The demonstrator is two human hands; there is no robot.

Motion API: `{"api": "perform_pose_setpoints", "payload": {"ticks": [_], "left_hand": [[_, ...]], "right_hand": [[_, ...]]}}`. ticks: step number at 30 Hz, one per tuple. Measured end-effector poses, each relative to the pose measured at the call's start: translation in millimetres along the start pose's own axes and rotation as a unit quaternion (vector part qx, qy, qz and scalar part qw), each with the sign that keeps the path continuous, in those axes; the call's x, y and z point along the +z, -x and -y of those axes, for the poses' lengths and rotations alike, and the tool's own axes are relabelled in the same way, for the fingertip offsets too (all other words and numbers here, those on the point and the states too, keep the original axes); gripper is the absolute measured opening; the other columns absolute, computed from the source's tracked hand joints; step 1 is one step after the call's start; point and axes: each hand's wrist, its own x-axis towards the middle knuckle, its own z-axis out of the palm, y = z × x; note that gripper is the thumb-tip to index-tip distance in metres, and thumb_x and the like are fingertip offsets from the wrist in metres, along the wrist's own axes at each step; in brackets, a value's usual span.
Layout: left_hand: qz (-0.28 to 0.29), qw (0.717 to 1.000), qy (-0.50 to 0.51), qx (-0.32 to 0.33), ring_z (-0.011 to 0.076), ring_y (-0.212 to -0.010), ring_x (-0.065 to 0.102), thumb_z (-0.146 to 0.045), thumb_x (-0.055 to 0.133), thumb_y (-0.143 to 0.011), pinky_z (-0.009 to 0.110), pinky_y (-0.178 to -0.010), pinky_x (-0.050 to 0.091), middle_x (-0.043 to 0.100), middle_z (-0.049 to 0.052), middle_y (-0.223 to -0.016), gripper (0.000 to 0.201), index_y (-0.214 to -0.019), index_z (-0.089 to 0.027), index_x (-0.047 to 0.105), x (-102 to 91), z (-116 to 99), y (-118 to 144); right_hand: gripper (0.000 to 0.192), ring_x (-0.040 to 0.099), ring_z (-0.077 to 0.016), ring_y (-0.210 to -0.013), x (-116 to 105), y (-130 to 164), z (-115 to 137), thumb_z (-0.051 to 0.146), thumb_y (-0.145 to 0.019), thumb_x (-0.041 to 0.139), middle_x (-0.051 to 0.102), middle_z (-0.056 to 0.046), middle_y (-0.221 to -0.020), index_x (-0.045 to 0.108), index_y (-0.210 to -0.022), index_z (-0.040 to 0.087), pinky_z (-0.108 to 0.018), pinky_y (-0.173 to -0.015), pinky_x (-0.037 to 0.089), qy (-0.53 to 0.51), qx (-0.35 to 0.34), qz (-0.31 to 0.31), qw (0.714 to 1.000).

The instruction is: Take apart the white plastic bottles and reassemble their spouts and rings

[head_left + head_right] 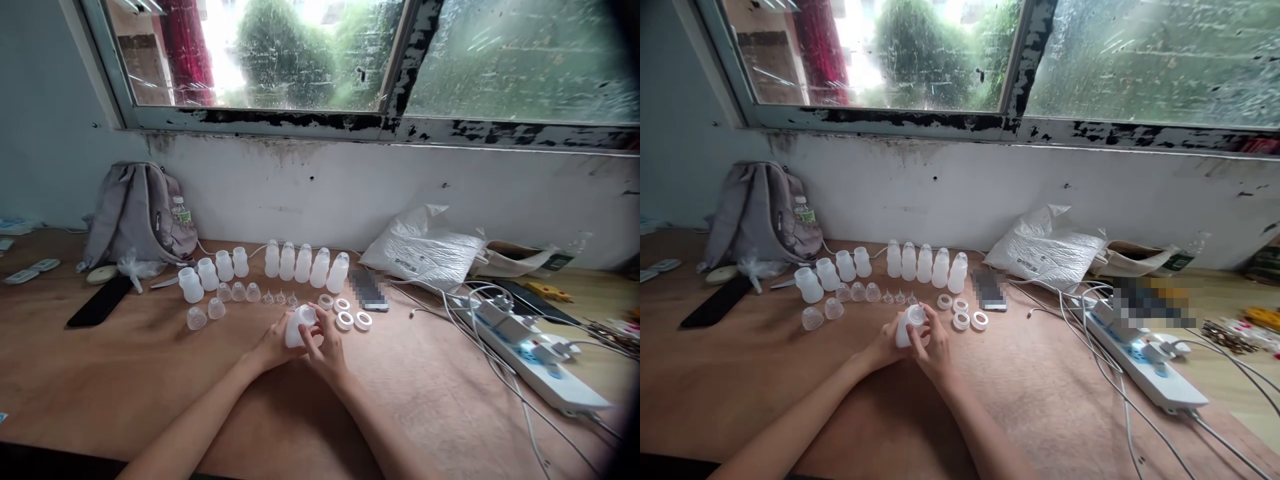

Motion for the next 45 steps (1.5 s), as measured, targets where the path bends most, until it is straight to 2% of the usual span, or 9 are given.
{"api": "perform_pose_setpoints", "payload": {"ticks": [4,7,12,15,26,31,34,38,45], "left_hand": [[0.036,0.998,0.046,0.005,0.0193,-0.078,0.058,-0.028,0.064,-0.062,0.030,-0.068,0.047,0.062,0.003,-0.090,0.044,-0.103,-0.017,0.049,-7.4,-1,0],[0.097,0.982,0.158,-0.041,0.0174,-0.071,0.057,-0.024,0.064,-0.059,0.028,-0.063,0.046,0.061,0.002,-0.080,0.043,-0.099,-0.015,0.053,-15.2,-5,0],[0.245,0.867,0.404,-0.159,0.0135,-0.051,0.054,-0.021,0.058,-0.057,0.025,-0.048,0.042,0.058,0.001,-0.065,0.036,-0.091,-0.012,0.054,-23.5,-12,3],[0.290,0.809,0.474,-0.192,0.0132,-0.048,0.055,-0.022,0.055,-0.057,0.024,-0.045,0.041,0.058,0.002,-0.063,0.038,-0.093,-0.011,0.056,-25.4,-12,5],[0.364,0.697,0.582,-0.210,0.0151,-0.045,0.056,-0.028,0.048,-0.061,0.024,-0.041,0.040,0.058,0.003,-0.061,0.046,-0.102,-0.009,0.052,-29.7,0,8],[0.366,0.708,0.571,-0.195,0.0151,-0.043,0.056,-0.027,0.049,-0.061,0.024,-0.039,0.039,0.058,0.004,-0.064,0.051,-0.109,-0.009,0.047,-31.5,-2,7],[0.346,0.726,0.559,-0.199,0.0148,-0.045,0.056,-0.025,0.048,-0.063,0.024,-0.041,0.040,0.058,0.004,-0.066,0.048,-0.109,-0.010,0.047,-31.0,-2,6],[0.320,0.736,0.564,-0.195,0.0141,-0.046,0.056,-0.025,0.049,-0.064,0.024,-0.042,0.039,0.057,0.003,-0.068,0.048,-0.110,-0.011,0.047,-29.8,-2,6],[0.307,0.734,0.580,-0.176,0.0144,-0.047,0.057,-0.024,0.048,-0.064,0.024,-0.042,0.039,0.056,0.004,-0.070,0.051,-0.113,-0.011,0.045,-29.8,-1,5]], "right_hand": [[0.033,0.056,-0.0210,-0.090,-7,-8,0,0.034,-0.079,0.054,0.058,-0.007,-0.104,0.049,-0.110,0.024,-0.036,-0.078,0.047,-0.085,0.039,0.017,0.995],[0.029,0.055,-0.0218,-0.095,-14,-15,-2,0.035,-0.076,0.056,0.059,-0.005,-0.102,0.053,-0.103,0.024,-0.037,-0.081,0.045,-0.177,0.092,0.074,0.977],[0.033,0.054,-0.0211,-0.093,-27,-24,-2,0.039,-0.076,0.056,0.060,-0.006,-0.101,0.058,-0.102,0.020,-0.034,-0.080,0.044,-0.266,0.152,0.182,0.934],[0.039,0.055,-0.0203,-0.086,-31,-25,0,0.043,-0.074,0.057,0.060,-0.008,-0.098,0.058,-0.104,0.018,-0.031,-0.070,0.046,-0.284,0.170,0.218,0.918],[0.045,0.053,-0.0153,-0.069,-29,-23,8,0.042,-0.068,0.063,0.060,-0.007,-0.093,0.055,-0.107,0.021,-0.028,-0.057,0.045,-0.364,0.182,0.248,0.879],[0.035,0.050,-0.0126,-0.064,-26,-21,0,0.043,-0.068,0.063,0.058,-0.004,-0.084,0.059,-0.094,0.019,-0.028,-0.064,0.044,-0.316,0.182,0.232,0.902],[0.033,0.053,-0.0142,-0.073,-23,-19,-2,0.040,-0.072,0.061,0.058,-0.004,-0.092,0.056,-0.099,0.022,-0.028,-0.068,0.044,-0.317,0.191,0.207,0.906],[0.040,0.051,-0.0197,-0.093,-21,-20,4,0.042,-0.074,0.055,0.054,-0.007,-0.110,0.053,-0.109,0.023,-0.032,-0.079,0.042,-0.349,0.210,0.223,0.886],[0.021,0.053,-0.0170,-0.076,-27,-25,1,0.032,-0.077,0.052,0.061,-0.005,-0.088,0.064,-0.090,0.019,-0.034,-0.078,0.041,-0.415,0.233,0.207,0.855]]}}
